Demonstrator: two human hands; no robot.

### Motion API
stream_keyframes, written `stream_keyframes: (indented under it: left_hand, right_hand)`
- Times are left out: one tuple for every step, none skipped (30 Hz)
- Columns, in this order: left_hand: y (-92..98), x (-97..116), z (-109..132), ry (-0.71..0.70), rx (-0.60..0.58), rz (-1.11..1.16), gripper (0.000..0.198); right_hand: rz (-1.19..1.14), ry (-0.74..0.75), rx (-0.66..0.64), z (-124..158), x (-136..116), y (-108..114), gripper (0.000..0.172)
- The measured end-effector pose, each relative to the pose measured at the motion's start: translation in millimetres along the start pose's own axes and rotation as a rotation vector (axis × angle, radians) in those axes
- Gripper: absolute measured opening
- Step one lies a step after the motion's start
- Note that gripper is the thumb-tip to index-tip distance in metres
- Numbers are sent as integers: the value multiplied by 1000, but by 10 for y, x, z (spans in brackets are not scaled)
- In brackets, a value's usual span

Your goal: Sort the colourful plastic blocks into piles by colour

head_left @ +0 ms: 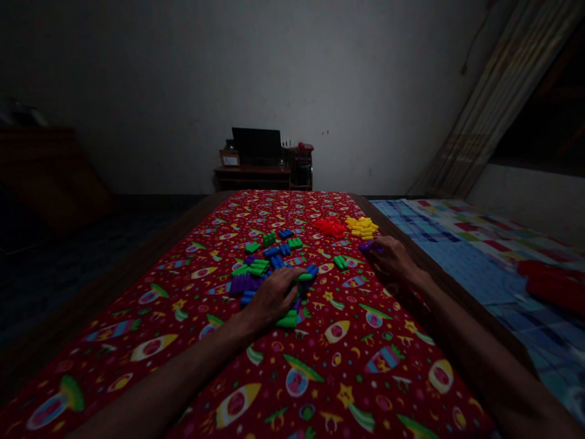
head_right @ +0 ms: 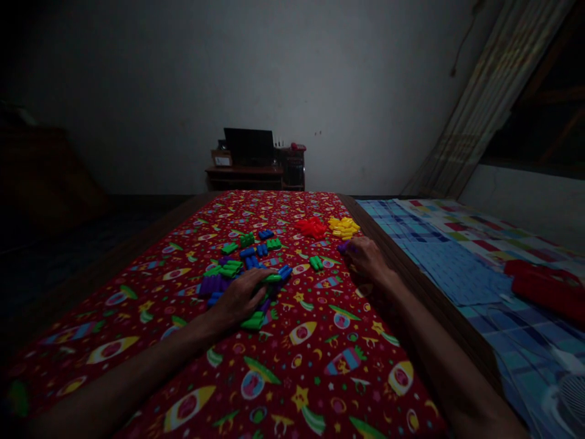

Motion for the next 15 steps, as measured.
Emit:
stream_keyframes:
  left_hand:
    - [-2,-3,0,-2,-1,1,34]
    - [-3,-6,1,-4,-5,1,34]
    - [-3,-7,2,-7,-6,0,34]
    - [-1,-7,4,-8,-5,-4,34]
    - [2,-5,5,-7,-3,-10,34]
    - [6,-2,5,-5,-2,-16,33]
    - [10,3,6,-2,-4,-21,33]
    - [13,9,6,3,-10,-23,33]
    - [15,14,7,7,-16,-23,32]
    - [16,17,8,8,-23,-22,32]
    - [14,18,11,6,-26,-20,33]
    - [11,16,14,6,-26,-21,33]
    - [5,12,19,4,-24,-25,33]
    - [-1,5,25,4,-19,-31,34]
    - [-9,-3,31,8,-19,-42,35]
  right_hand:
    - [14,-16,-18,51,64,7,12]
    - [24,-18,-38,86,106,3,11]
    - [27,-7,-53,106,127,-7,11]
    - [24,12,-56,112,128,-19,11]
    - [17,33,-42,107,110,-32,11]
    - [6,57,-12,92,74,-43,14]
    - [-8,82,26,67,19,-54,17]
    - [-25,108,64,33,-53,-67,20]
    - [-48,132,89,-9,-144,-85,23]
    - [-78,158,94,-59,-253,-110,25]
    - [-117,189,81,-117,-383,-144,26]
    - [-163,227,51,-182,-532,-187,27]
    - [-212,273,7,-254,-699,-239,29]
    - [-258,321,-42,-333,-882,-297,31]
    - [-294,380,-102,-418,-1079,-361,32]
Point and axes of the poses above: each hand's wrist, its own z-axis away from the middle knuckle, its own y-axis out of the back of the hand, x = y × z, the point moved 1 cm from there along -z, towards the middle knuckle, and after that the axes turned 1 degree about -z, right-handed, at the moved point
